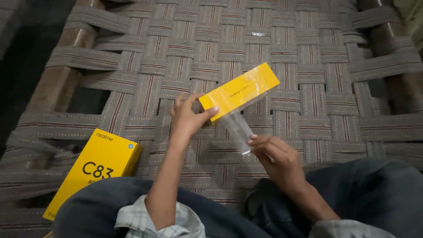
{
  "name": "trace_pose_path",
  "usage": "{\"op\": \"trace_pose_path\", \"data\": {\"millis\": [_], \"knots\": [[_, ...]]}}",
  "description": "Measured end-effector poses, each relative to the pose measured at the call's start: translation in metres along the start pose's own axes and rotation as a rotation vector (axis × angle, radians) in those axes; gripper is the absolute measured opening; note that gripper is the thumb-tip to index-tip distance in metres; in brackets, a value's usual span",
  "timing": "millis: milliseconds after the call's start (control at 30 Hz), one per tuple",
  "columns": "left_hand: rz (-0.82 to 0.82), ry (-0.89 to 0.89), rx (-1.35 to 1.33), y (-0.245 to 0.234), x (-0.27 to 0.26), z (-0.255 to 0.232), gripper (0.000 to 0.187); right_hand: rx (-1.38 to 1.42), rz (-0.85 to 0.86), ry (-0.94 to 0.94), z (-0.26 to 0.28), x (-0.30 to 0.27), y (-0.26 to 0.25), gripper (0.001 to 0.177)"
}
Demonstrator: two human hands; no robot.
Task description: The person removes the clear plastic shrink wrap from a yellow Realme C73 phone box. They peel the film from the edges and sides, then discard the plastic. A second yellow Realme C83 box is visible nearby.
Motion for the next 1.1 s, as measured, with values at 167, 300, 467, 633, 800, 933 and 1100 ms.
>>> {"op": "trace_pose_path", "data": {"millis": [167,300,467,633,800,933,1100], "knots": [[-0.16,0.073,-0.001,0.001,-0.008,-0.008,0.066,0.015,0.024,-0.011,-0.004,0.0,0.001,0.01],[-0.192,0.182,-0.072,0.013,-0.023,-0.024,0.05,-0.005,0.088,-0.011,-0.006,-0.002,0.007,0.011],[-0.216,0.118,-0.071,0.018,-0.036,-0.032,0.046,0.002,0.206,0.039,-0.013,-0.005,0.021,0.017],[-0.229,0.188,-0.074,0.022,-0.031,-0.026,0.045,-0.042,0.267,-0.023,-0.009,-0.008,0.03,0.016],[-0.183,0.303,-0.364,0.037,-0.015,-0.01,0.044,-0.106,0.331,0.006,-0.003,-0.011,0.039,0.009],[-0.119,0.151,-0.454,0.049,-0.006,0.007,0.044,-0.052,0.34,-0.049,0.008,-0.013,0.048,0.014],[-0.169,0.23,-0.394,0.047,-0.004,0.007,0.042,-0.104,0.415,-0.023,0.004,-0.018,0.062,0.012]]}}
Point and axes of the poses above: each hand's wrist, its own x-axis towards the middle knuckle, its own y-axis out of the palm, z = x × y, the point moved 7 cm from there along x, towards the middle knuckle, and after that the axes turned 13 degrees about -x, right-handed, at the moved point
